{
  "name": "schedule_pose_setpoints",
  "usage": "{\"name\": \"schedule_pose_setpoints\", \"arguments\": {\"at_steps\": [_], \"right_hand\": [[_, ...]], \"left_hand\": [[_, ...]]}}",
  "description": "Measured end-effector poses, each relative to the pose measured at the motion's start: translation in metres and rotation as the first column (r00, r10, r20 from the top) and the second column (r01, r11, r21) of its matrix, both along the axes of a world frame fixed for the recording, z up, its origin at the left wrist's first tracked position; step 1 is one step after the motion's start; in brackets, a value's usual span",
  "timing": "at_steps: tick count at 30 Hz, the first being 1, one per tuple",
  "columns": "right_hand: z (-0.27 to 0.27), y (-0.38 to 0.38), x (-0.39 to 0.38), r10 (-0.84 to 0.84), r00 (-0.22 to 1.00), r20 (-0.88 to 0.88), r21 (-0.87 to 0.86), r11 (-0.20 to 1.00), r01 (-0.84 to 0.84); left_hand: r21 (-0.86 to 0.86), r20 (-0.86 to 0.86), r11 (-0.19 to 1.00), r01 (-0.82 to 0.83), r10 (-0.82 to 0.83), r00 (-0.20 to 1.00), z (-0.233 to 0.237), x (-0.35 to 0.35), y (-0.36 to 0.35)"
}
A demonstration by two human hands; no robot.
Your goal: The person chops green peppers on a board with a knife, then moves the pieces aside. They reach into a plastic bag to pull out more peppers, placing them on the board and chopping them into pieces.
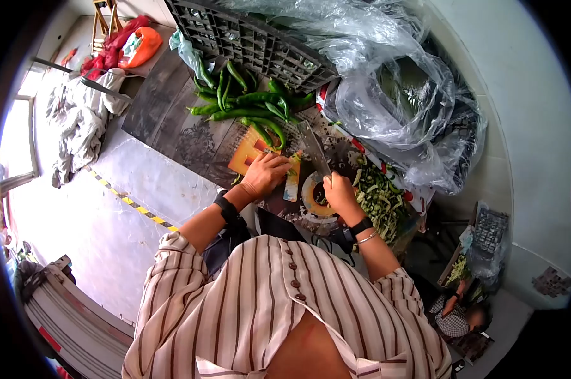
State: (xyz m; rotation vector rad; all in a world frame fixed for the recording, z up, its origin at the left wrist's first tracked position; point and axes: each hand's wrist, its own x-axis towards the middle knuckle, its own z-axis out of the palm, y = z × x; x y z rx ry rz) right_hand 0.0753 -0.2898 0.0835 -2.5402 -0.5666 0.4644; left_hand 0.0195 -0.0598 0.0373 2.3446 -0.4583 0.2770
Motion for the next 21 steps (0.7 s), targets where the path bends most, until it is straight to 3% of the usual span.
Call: {"name": "schedule_pose_setpoints", "arguments": {"at_steps": [2,4,11,21], "right_hand": [[0.007,0.004,-0.003,0.001,1.0,-0.025,0.047,0.999,0.0],[-0.004,0.002,-0.008,0.021,0.999,0.031,0.023,1.0,-0.022],[-0.008,0.008,-0.008,0.048,0.997,-0.057,-0.056,0.997,-0.051],[-0.005,0.018,-0.007,0.048,0.995,-0.091,-0.059,0.997,-0.054]], "left_hand": [[0.01,-0.055,0.999,-0.033,0.033,0.998,0.007,0.005,-0.002],[0.041,-0.061,0.999,-0.025,0.027,0.998,0.006,0.014,-0.007],[0.192,-0.03,0.981,0.017,-0.012,0.999,-0.005,0.033,-0.017],[0.231,-0.109,0.972,0.035,-0.009,0.994,-0.011,0.043,-0.017]]}}
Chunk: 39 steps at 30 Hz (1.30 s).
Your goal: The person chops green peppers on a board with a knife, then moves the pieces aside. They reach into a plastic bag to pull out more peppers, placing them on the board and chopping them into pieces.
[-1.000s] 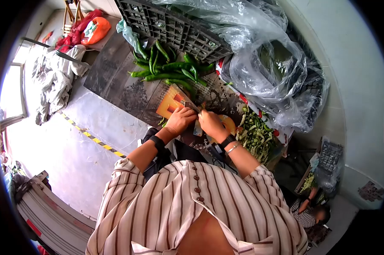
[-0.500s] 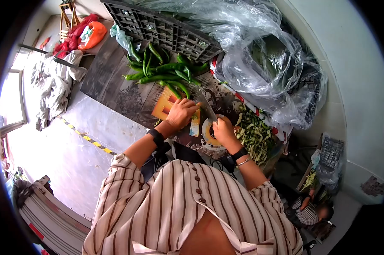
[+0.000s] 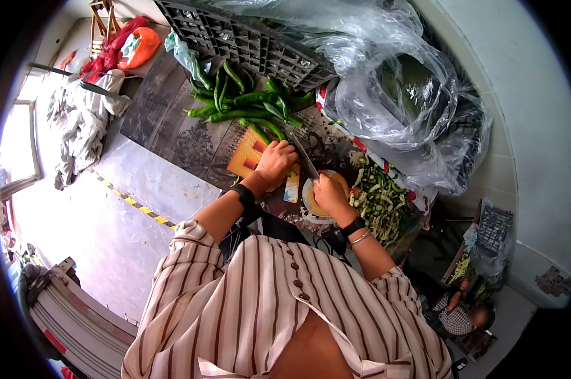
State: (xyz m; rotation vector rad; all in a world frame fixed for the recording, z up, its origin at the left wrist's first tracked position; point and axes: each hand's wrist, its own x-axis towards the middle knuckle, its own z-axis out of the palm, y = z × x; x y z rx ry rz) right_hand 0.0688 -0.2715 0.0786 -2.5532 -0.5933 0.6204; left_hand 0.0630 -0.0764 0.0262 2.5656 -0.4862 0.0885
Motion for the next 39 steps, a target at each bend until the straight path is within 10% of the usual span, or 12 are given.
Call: {"name": "schedule_pose_setpoints", "arguments": {"at_steps": [39], "right_hand": [[-0.016,-0.003,-0.006,-0.166,0.985,-0.049,0.124,0.977,0.171]], "left_hand": [[-0.17,0.179,0.985,0.012,0.019,0.984,0.017,-0.031,0.032]]}}
